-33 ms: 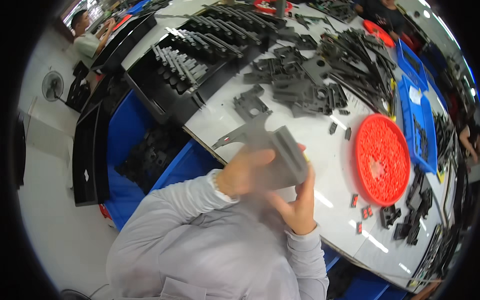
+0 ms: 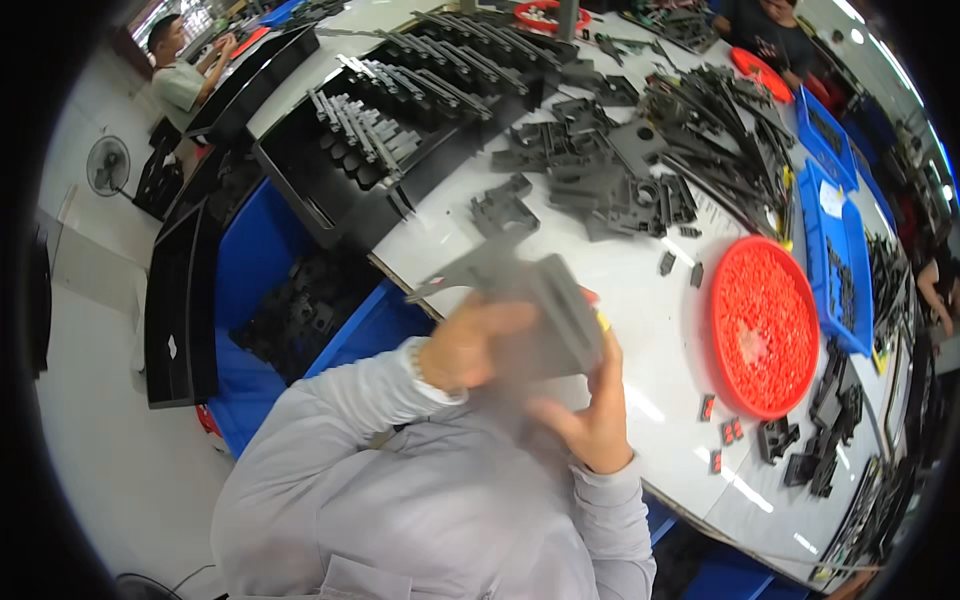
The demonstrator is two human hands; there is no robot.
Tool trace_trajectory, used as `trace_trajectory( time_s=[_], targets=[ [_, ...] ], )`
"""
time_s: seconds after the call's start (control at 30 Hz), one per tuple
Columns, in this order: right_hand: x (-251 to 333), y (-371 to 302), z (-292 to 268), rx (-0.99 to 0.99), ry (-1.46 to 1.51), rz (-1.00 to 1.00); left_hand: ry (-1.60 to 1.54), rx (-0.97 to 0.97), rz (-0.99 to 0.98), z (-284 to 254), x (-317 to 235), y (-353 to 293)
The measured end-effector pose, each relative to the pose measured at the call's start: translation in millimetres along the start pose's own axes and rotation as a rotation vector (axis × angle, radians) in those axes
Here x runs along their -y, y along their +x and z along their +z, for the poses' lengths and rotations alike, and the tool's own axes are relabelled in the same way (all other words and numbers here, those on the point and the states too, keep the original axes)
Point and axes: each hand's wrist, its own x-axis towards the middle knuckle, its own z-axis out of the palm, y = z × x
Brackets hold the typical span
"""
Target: The person assembles device housings by inserting wires and electronic components into plastic casings and pressing covers onto them by hand. The person places assembled units onto a tray and retrieves additional casing parts from a bin beneath the workbench.
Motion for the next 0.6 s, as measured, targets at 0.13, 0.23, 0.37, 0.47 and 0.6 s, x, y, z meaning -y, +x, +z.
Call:
trace_trajectory(
  time_s=[0.13, 0.23, 0.37, 0.47, 0.6],
  targets=[
    [-10.3, -2.3, -14.9, 0.009, -0.179, -0.007, 0.251, -0.347, 0.336, -35.8, -77.8, -40.9],
    [-12.0, -6.0, -26.3, -0.097, -0.161, 0.088, 0.475, -0.579, 0.769, -62.1, -154.1, -46.6],
    [-12.1, -10.1, -28.9, -0.141, -0.145, 0.073, 1.106, -0.904, 0.778, -133.0, -247.4, -61.4],
    [-12.4, -9.0, -28.2, -0.161, -0.16, 0.068, 1.176, -0.95, 0.638, -196.4, -277.7, -55.3],
    [-16.6, -11.1, -28.8, -0.181, -0.193, 0.082, 1.297, -1.033, 0.648, -262.9, -297.9, -39.7]
  ],
)
